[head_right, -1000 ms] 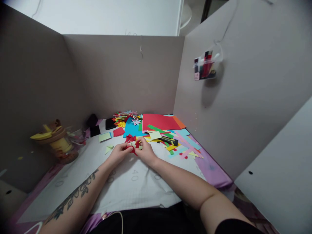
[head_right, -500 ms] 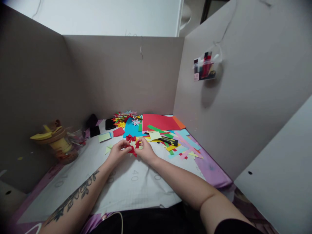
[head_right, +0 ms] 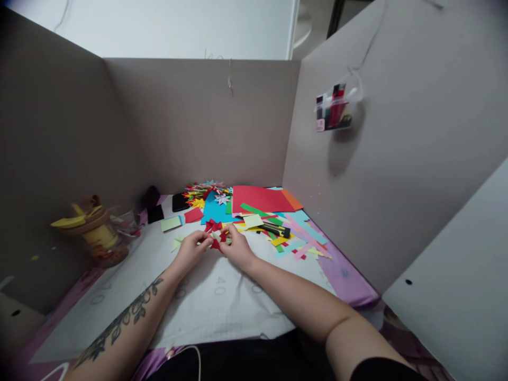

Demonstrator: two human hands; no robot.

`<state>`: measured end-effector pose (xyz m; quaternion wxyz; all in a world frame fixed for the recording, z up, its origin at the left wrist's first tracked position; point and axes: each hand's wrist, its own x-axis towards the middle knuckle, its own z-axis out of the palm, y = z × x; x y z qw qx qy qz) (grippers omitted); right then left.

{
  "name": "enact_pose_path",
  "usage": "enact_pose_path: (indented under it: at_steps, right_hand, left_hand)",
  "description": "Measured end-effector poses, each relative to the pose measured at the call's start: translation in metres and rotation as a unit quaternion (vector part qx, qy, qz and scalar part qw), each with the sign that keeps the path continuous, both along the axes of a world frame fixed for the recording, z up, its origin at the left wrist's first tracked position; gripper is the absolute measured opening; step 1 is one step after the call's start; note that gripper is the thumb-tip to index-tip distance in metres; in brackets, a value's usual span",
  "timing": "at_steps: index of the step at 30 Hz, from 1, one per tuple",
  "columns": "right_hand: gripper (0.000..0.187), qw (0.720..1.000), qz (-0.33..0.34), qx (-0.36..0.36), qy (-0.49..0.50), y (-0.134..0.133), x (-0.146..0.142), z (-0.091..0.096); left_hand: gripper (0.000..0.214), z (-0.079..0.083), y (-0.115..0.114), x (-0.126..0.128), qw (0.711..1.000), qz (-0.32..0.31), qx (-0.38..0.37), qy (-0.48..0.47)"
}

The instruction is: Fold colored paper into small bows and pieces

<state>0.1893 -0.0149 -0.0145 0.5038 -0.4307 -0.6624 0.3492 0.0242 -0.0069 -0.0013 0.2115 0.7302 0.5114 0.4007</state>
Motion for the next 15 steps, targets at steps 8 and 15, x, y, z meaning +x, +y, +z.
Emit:
enact_pose_path:
  at_steps: [8, 15]
  right_hand:
    - [0.019, 0.997, 0.025, -0.037, 0.067, 0.004, -0.003, -0.002]
    - [0.018, 0.989, 0.055, -0.068, 0.116, 0.006, -0.004, -0.006]
  left_hand:
    - [0.023, -0.004, 0.000, 0.008, 0.991, -0.028, -0.066, -0.109]
    - [0.030, -0.002, -0.004, 0.014, 0.952, -0.038, -0.112, -0.283]
